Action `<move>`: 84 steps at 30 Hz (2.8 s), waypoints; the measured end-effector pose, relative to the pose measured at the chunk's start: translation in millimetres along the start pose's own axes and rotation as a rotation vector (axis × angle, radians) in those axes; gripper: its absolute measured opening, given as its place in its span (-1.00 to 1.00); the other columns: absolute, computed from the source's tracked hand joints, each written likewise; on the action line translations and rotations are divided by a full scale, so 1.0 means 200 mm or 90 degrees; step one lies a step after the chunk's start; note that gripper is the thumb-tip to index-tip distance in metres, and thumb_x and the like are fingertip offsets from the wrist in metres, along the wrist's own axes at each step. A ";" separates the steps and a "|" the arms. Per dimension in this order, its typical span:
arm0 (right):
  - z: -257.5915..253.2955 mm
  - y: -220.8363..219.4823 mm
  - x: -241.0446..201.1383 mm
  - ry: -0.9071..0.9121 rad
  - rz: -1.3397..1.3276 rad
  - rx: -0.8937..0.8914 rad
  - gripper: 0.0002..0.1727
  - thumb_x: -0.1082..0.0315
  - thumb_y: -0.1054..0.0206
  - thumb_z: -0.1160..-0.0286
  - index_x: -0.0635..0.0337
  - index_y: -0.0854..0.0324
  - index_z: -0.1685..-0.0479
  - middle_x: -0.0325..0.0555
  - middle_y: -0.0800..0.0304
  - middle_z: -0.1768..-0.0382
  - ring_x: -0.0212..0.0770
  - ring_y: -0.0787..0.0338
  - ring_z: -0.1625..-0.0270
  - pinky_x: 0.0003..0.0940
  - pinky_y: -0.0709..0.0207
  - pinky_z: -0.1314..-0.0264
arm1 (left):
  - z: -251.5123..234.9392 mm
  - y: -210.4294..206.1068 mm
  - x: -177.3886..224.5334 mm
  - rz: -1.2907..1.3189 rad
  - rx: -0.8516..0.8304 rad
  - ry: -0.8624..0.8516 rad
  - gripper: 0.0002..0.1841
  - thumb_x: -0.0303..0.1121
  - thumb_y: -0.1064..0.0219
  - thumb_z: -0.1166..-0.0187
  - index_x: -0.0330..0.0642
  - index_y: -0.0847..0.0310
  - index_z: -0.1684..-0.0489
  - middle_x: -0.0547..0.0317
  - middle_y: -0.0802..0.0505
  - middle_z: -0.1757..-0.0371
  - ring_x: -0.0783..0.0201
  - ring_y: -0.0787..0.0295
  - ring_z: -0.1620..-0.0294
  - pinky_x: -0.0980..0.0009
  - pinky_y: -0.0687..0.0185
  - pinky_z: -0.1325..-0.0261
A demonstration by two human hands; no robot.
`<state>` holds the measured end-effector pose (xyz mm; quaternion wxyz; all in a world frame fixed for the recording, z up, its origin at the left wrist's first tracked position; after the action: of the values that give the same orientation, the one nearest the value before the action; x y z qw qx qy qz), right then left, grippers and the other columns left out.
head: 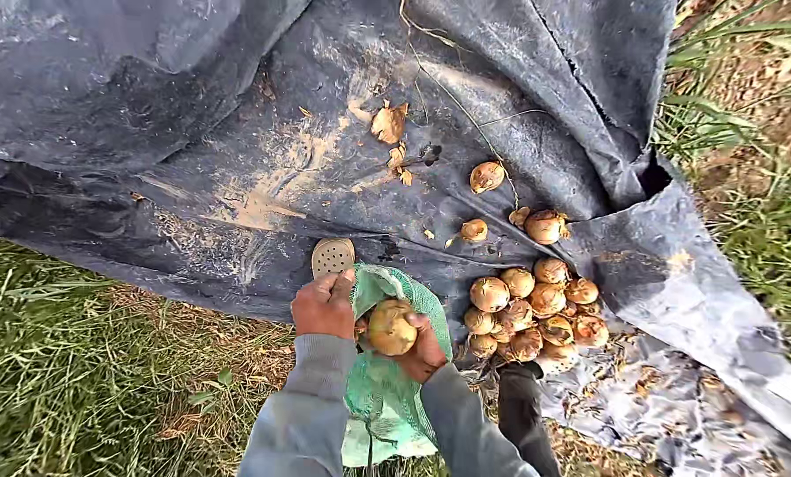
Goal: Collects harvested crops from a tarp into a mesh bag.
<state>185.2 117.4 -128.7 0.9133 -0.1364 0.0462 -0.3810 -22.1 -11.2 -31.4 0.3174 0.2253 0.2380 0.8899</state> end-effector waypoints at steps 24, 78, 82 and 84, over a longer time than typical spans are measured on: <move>-0.25 0.21 -1.51 0.282 0.983 0.408 -0.55 -0.03 -0.44 -0.38 0.07 -0.72 -0.13 0.28 -0.82 -0.01 0.37 -0.80 -0.12 0.46 -0.57 0.03 | 0.17 -0.36 0.02 -0.056 -0.007 -0.095 -0.71 -0.20 -0.34 -0.72 -0.10 -0.85 0.39 0.16 -0.79 0.51 0.24 -0.68 0.45 0.06 -0.56 0.26; -0.11 0.96 -0.95 -0.093 1.092 0.333 0.16 -0.65 -0.40 -0.04 0.03 -0.52 -0.61 0.30 0.36 -0.92 0.63 -0.02 -0.78 0.61 -0.46 -0.26 | 0.32 -0.64 -0.03 -0.191 0.002 -0.170 -0.64 -0.21 -0.33 -0.75 -0.23 -0.77 0.46 0.04 -0.70 0.56 0.12 -0.59 0.47 -0.03 -0.47 0.26; -0.13 0.94 -0.90 -0.108 1.201 0.355 0.19 -0.41 -0.69 0.16 0.07 -0.48 -0.63 0.33 0.42 -0.91 0.71 -0.04 -0.73 0.62 -0.53 -0.11 | 0.32 -0.66 -0.04 -0.192 -0.023 -0.134 -0.69 -0.21 -0.30 -0.76 -0.21 -0.86 0.29 -0.05 -0.85 0.38 0.02 -0.76 0.28 -0.16 -0.56 0.06; -0.17 0.93 -0.84 -0.113 1.239 0.369 0.33 -0.40 -0.74 0.28 0.13 -0.37 -0.70 0.40 0.54 -0.90 0.78 0.15 -0.76 0.72 -0.44 -0.12 | 0.32 -0.65 -0.03 -0.190 -0.028 -0.123 -0.68 -0.21 -0.29 -0.78 -0.22 -0.86 0.25 -0.06 -0.85 0.36 0.02 -0.76 0.27 -0.14 -0.57 0.05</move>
<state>187.6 353.9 -217.2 0.8247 0.1592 -0.0252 0.5421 77.8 91.9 -56.5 0.4720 0.2650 0.2178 0.8121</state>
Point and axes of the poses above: each hand's wrist, its own z-axis away from the middle knuckle, its own y-axis out of the back of the hand, x = y × z, the point moved 4 cm from there along -z, towards the middle knuckle
